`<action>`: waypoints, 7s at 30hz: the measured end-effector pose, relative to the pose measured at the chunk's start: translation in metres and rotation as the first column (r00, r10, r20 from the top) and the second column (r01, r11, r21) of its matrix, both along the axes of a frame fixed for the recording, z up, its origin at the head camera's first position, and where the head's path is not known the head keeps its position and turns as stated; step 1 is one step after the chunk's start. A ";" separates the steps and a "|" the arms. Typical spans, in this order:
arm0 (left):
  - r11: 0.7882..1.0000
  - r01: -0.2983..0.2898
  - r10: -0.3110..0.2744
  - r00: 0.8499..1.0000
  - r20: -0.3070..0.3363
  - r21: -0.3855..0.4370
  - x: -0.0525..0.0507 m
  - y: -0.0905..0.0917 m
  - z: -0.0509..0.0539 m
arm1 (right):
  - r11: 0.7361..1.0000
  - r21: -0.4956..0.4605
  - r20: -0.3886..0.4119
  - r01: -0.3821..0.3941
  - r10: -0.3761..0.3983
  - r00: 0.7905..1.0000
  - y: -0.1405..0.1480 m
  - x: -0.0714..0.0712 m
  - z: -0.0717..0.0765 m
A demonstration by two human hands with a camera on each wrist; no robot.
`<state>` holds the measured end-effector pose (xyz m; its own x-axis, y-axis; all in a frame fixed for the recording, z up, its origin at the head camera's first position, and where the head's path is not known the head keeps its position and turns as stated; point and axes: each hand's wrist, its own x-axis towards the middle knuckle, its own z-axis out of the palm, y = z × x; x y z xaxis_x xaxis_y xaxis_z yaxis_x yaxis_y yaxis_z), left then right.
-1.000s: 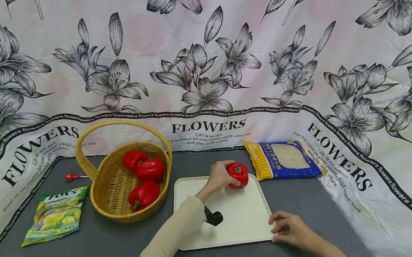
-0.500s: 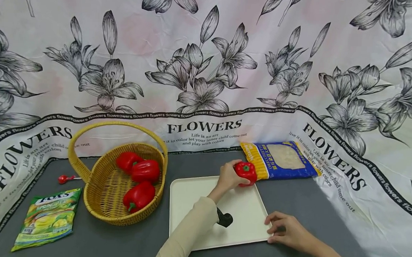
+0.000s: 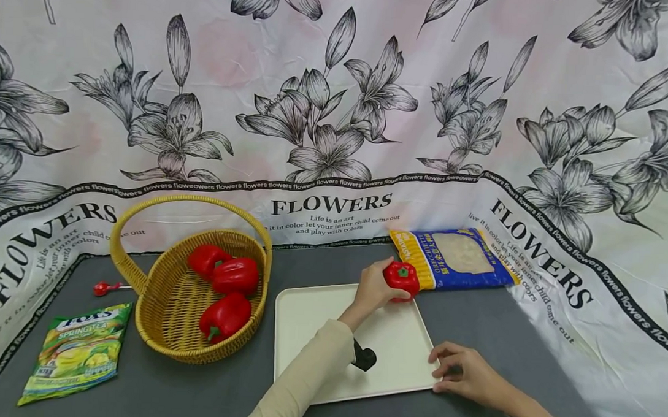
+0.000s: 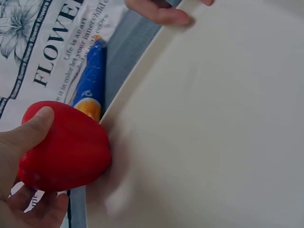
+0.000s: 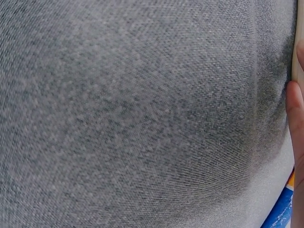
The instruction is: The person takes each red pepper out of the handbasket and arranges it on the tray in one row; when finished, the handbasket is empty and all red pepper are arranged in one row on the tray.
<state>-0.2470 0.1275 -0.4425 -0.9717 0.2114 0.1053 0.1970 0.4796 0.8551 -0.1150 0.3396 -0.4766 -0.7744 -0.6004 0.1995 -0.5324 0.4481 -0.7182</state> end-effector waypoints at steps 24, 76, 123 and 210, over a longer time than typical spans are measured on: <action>0.999 0.040 -0.040 0.998 0.045 0.008 0.001 -0.013 0.002 | 0.999 0.024 0.029 0.025 -0.026 0.999 0.002 0.000 -0.002; 0.795 0.605 -0.600 0.795 0.085 -0.048 0.057 -0.363 0.028 | 1.000 -0.008 -0.001 -0.006 0.006 1.000 0.001 -0.002 -0.004; 0.920 0.188 -0.245 0.961 -0.132 -0.343 0.057 -0.342 0.023 | 1.000 -0.017 0.018 -0.001 0.002 1.000 0.000 -0.001 -0.001; 0.883 0.157 -0.280 0.933 0.226 0.442 0.001 -0.143 0.007 | 0.999 -0.027 0.048 0.046 -0.044 0.998 -0.002 0.000 -0.006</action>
<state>-0.2461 -0.0158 -0.4355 -0.9074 0.4188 -0.0353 -0.0173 0.0467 0.9988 -0.1154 0.3380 -0.4822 -0.8094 -0.5595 0.1784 -0.4774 0.4500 -0.7547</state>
